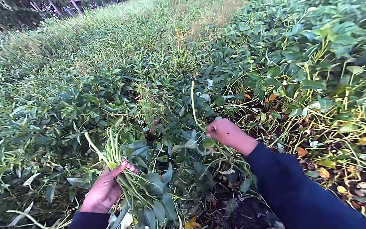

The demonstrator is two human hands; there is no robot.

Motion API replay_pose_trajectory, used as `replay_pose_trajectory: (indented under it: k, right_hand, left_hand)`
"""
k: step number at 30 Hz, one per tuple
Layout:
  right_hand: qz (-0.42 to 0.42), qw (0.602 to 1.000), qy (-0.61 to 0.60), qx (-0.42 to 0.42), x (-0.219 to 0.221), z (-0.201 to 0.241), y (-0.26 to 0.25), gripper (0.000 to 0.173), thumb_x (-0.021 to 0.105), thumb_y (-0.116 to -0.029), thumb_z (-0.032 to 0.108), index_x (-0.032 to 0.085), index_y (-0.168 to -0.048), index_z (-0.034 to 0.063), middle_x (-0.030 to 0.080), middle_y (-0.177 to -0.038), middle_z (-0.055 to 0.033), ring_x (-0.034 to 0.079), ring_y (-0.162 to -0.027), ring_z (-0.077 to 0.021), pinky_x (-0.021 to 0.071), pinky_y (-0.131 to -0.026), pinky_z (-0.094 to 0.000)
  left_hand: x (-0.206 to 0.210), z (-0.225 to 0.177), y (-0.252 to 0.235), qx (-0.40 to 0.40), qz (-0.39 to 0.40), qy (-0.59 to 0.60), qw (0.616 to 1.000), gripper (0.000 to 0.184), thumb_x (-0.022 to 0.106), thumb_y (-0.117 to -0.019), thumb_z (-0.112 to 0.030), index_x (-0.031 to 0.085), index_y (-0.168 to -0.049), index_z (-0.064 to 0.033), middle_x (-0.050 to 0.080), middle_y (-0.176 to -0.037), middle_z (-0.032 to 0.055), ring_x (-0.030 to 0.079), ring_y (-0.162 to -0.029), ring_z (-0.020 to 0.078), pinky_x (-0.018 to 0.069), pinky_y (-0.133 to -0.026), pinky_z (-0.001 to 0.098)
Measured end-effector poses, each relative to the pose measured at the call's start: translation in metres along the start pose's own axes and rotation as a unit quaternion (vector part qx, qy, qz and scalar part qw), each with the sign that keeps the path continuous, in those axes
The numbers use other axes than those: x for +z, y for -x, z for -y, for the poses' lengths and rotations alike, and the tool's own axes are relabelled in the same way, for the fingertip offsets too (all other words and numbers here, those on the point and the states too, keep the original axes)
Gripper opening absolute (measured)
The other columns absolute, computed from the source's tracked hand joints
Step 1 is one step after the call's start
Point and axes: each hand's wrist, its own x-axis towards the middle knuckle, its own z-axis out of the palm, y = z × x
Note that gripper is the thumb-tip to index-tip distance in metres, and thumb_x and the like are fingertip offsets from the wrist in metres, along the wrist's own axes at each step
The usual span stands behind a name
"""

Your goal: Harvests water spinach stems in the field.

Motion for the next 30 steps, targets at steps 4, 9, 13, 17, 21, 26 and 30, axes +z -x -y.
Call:
replay_pose_trajectory:
  k: [4,9,13,17,21,26,30]
  right_hand:
    - [-0.083,0.993,-0.034,-0.082,-0.072,0.041,0.009,0.019,0.070,-0.0992,0.023,0.072,-0.091,0.0060,0.068,-0.084,-0.0098,0.066,-0.081,-0.0242,0.0529,-0.076,-0.0495]
    - [-0.257,0.953,-0.112,-0.116,-0.129,0.077,0.015,0.018,0.070,-0.0982,0.026,0.071,-0.100,0.0086,0.067,-0.086,-0.0021,0.061,-0.077,-0.0103,0.0501,-0.074,-0.0365]
    - [-0.343,0.923,-0.079,-0.156,-0.176,0.101,0.013,0.016,0.066,-0.0998,0.027,0.070,-0.095,0.0125,0.065,-0.083,0.0027,0.059,-0.073,-0.0046,0.0491,-0.070,-0.0321]
    - [-0.363,0.915,-0.074,-0.161,-0.224,0.136,0.005,0.005,0.065,-0.0954,0.017,0.068,-0.096,0.0124,0.064,-0.086,0.0036,0.058,-0.077,-0.0028,0.0490,-0.073,-0.0300]
    - [-0.332,0.927,-0.093,-0.147,-0.238,0.149,0.000,0.012,0.066,-0.0984,0.022,0.067,-0.104,0.0113,0.066,-0.088,0.0021,0.061,-0.077,-0.0047,0.0518,-0.073,-0.0308]
    - [-0.234,0.961,-0.044,-0.139,-0.125,0.083,-0.104,0.020,0.069,-0.0954,0.018,0.071,-0.094,-0.0019,0.070,-0.092,-0.0188,0.069,-0.087,-0.0324,0.0560,-0.083,-0.0555]
    - [-0.097,0.990,0.016,0.100,-0.049,0.016,-0.125,0.030,0.063,-0.1010,0.022,0.068,-0.114,-0.0047,0.065,-0.118,-0.0312,0.062,-0.116,-0.0491,0.0476,-0.096,-0.0704]
  left_hand:
    - [-0.002,-0.004,0.002,0.037,-0.027,-0.023,0.999,0.016,0.044,-0.1050,-0.001,0.054,-0.117,-0.0038,0.069,-0.080,0.0090,0.071,-0.070,0.0198,0.0639,-0.067,0.0363]
    - [-0.001,-0.009,0.005,0.058,-0.052,-0.036,0.996,0.015,0.048,-0.1037,0.002,0.054,-0.117,-0.0012,0.069,-0.080,0.0102,0.071,-0.067,0.0192,0.0633,-0.063,0.0345]
    - [-0.001,-0.009,0.004,0.071,-0.053,-0.055,0.995,0.014,0.051,-0.1019,0.003,0.055,-0.115,0.0023,0.069,-0.079,0.0123,0.070,-0.066,0.0199,0.0625,-0.063,0.0341]
    - [0.002,-0.005,0.001,0.057,-0.057,-0.050,0.995,0.013,0.053,-0.1019,0.002,0.056,-0.115,0.0037,0.069,-0.081,0.0129,0.070,-0.066,0.0200,0.0622,-0.062,0.0336]
    - [0.011,-0.004,-0.006,0.064,-0.034,-0.042,0.997,0.013,0.054,-0.1002,0.005,0.057,-0.113,0.0042,0.069,-0.081,0.0133,0.069,-0.066,0.0197,0.0617,-0.062,0.0329]
    - [0.020,0.003,-0.016,0.017,-0.010,-0.068,0.998,0.012,0.054,-0.1005,0.005,0.056,-0.112,0.0049,0.069,-0.082,0.0140,0.069,-0.067,0.0203,0.0613,-0.063,0.0330]
    - [0.016,0.008,-0.010,-0.029,-0.025,-0.108,0.993,0.012,0.055,-0.1014,0.003,0.055,-0.113,0.0037,0.069,-0.081,0.0122,0.069,-0.065,0.0190,0.0604,-0.059,0.0313]
